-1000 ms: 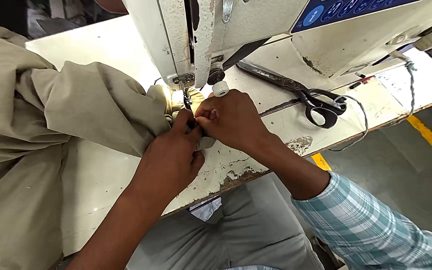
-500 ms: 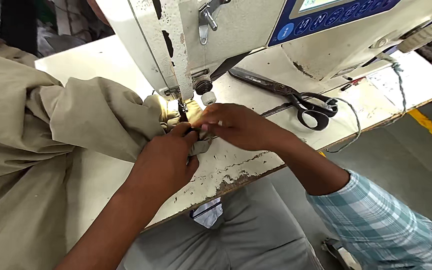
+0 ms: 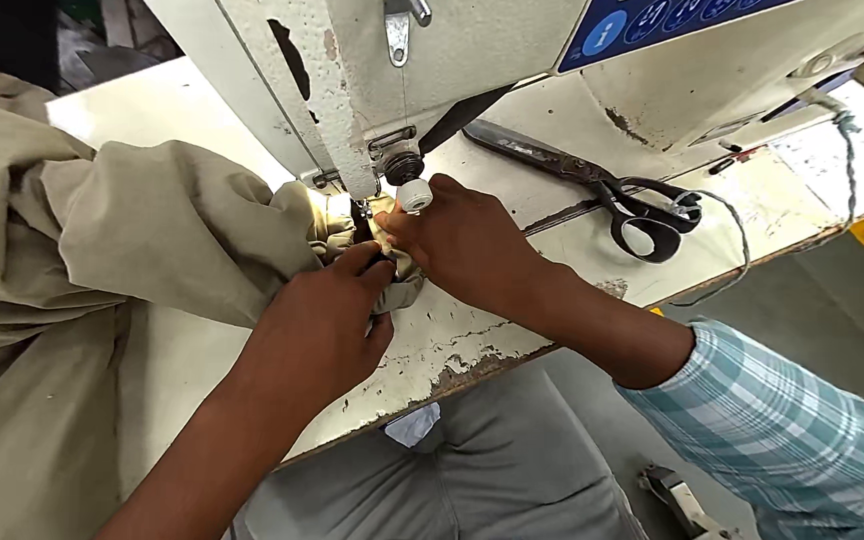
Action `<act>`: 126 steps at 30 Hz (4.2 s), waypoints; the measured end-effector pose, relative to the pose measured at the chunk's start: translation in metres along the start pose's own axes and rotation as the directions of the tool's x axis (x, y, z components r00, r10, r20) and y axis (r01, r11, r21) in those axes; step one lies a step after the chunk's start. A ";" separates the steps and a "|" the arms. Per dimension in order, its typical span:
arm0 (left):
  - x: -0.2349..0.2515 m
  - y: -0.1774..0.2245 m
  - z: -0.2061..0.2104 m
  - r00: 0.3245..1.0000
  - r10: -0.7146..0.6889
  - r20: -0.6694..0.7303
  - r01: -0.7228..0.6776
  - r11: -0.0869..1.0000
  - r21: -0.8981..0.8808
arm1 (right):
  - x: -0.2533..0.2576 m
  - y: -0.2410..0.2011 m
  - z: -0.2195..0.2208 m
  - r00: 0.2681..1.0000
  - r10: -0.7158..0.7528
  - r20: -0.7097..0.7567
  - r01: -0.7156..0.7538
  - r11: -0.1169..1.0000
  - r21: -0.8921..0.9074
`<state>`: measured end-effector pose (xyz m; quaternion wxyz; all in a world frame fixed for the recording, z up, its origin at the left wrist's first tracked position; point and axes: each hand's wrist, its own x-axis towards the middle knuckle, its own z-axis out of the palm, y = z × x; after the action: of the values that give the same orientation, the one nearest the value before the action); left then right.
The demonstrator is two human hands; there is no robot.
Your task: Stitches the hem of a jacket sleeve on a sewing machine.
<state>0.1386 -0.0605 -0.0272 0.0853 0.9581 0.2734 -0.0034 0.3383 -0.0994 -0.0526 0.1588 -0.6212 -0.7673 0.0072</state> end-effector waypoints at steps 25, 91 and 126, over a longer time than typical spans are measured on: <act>0.022 -0.032 -0.002 0.993 0.114 -0.036 -0.114 0.993 0.006 | 0.018 0.004 0.017 0.997 0.044 -0.064 -0.040 0.997 0.063; -0.010 -0.009 0.004 0.987 0.130 -0.090 -0.117 0.983 0.139 | -0.028 -0.017 0.011 0.975 0.222 0.006 -0.203 0.879 0.433; -0.006 -0.003 0.005 0.998 0.019 -0.064 -0.017 1.000 0.024 | -0.010 -0.004 -0.019 0.963 0.246 0.110 -0.266 0.810 0.523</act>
<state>0.1319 -0.0620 -0.0324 0.0650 0.9611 0.2674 0.0249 0.3413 -0.1130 -0.0364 0.3082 -0.6499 -0.6472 0.2526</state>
